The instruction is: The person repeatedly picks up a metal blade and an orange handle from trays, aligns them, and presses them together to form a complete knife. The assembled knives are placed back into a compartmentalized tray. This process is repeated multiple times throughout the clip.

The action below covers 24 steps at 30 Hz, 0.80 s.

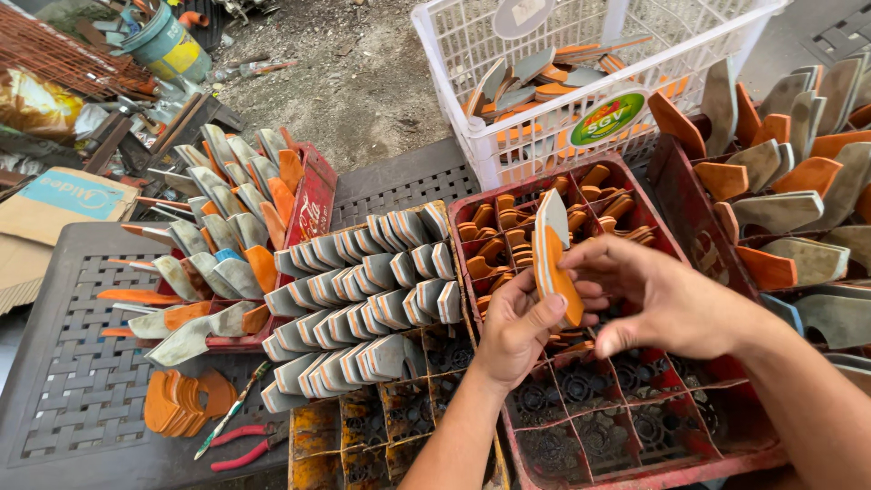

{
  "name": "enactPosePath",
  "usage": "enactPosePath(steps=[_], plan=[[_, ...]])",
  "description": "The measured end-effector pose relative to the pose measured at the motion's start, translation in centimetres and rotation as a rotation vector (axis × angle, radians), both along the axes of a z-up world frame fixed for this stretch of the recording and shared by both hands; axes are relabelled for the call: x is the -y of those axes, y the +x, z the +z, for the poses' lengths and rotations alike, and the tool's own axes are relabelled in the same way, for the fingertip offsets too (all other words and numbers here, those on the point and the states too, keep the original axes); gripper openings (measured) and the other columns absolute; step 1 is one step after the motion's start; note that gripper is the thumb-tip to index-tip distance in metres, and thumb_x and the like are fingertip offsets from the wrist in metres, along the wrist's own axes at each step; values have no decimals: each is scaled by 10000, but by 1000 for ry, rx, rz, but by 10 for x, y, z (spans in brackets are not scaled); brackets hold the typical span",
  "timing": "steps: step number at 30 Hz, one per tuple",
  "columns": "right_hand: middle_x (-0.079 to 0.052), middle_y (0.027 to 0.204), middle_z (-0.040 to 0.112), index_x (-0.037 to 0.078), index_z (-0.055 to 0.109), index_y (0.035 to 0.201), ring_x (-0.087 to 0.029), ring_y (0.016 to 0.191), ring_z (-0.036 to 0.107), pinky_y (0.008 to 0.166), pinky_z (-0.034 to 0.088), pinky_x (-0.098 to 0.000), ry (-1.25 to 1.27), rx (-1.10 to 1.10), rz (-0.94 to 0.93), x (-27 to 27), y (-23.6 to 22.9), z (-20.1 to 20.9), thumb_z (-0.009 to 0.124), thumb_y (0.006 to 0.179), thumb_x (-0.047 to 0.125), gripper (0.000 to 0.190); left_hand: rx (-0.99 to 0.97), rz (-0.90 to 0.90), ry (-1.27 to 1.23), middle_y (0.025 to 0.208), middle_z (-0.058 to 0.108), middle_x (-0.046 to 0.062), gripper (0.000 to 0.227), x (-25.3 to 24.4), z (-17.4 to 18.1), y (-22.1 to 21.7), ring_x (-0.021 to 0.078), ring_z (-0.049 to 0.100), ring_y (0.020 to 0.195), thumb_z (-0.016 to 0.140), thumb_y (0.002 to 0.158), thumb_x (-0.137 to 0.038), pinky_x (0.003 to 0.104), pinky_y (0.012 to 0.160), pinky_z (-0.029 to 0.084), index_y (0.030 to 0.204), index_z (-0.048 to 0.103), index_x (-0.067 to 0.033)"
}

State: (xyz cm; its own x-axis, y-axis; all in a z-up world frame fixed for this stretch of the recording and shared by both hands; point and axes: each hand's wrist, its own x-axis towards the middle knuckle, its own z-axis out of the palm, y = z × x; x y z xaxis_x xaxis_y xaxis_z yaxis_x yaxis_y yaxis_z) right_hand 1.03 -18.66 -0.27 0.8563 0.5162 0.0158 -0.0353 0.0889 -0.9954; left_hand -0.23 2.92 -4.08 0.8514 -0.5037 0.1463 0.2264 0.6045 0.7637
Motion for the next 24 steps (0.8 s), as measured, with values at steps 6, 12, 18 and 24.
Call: enactPosePath(steps=[6,12,18,24], plan=[[-86,1150,710,34,630,1277,-140,1036,674,849,611,-318,-311,281,-174,-20,-6,-3,841,743,55,575,-108,-17,-77,1294,663,220,574,-4,-1,0,255,684,1144,685,1032,-307,389,1006,576,1457,498,30],[-107,1169,803,63,654,1308,-192,961,792,822,679,-296,-327,378,-226,-31,-10,-13,717,822,-38,500,-138,-19,-121,1296,662,166,507,-9,-13,-1,169,655,1071,686,1100,-304,300,961,548,1411,538,68],[-141,1293,711,18,656,1280,-183,1032,722,862,616,-316,-323,543,-263,-32,-10,-15,756,773,-32,519,-107,12,-102,1240,646,119,485,-10,-7,-3,165,653,1083,702,1067,-244,315,970,547,1438,530,18],[-135,1244,694,1,634,1211,-166,1115,658,1010,545,-353,147,45,-91,-13,2,-9,776,841,73,403,182,134,135,1289,661,138,525,-5,10,-8,214,653,1221,737,1020,-182,374,1139,524,1448,518,29]])
